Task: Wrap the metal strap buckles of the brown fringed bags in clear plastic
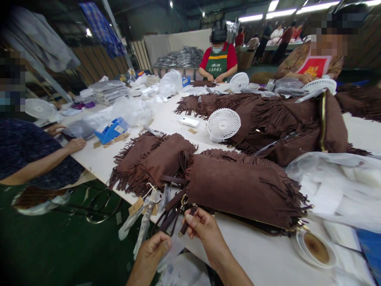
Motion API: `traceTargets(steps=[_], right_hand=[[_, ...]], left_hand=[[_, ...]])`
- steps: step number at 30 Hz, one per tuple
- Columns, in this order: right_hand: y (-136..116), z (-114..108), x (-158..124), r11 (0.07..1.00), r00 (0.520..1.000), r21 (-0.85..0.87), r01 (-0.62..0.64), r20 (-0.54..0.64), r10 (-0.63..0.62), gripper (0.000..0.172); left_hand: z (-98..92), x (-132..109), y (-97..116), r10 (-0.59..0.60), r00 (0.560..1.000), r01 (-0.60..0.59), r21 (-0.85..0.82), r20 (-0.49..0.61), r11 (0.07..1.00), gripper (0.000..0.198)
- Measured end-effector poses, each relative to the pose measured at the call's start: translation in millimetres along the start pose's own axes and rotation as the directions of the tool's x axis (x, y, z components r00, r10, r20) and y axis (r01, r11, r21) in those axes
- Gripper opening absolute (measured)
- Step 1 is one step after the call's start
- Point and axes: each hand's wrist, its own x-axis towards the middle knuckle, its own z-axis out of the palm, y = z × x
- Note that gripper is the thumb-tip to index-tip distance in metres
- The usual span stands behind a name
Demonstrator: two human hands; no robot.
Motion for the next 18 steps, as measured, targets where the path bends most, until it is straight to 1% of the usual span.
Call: traceTargets(steps=[5,10,15,18], right_hand=[[-0.2,-0.7,-1.3,1.0,1.0,-0.016,0.007,-0.015,-0.007,0.028],[-0.2,2.7,0.0,0.999,0.998,-0.031,0.024,-0.052,-0.026,0.031],[2.9,2.8,1.0,0.997,0.997,-0.055,0.048,-0.057,-0.052,0.029],[4.2,1.7,0.0,0.998,0.998,-0.042,0.035,-0.058,-0.038,0.028]], left_hand=[[3.3,-1.0,3.0,-0.011,1.0,0.011,0.021,-0.008,1.0,0.037],[4.5,-3.9,9.2,0.034,0.999,-0.03,0.095,-0.038,0.995,0.036],[5.3,-6.6,13.2,0.059,0.997,-0.051,0.124,-0.059,0.991,0.035],[5.1,-7.4,12.6,0.047,0.997,-0.038,0.121,-0.068,0.992,0.036]])
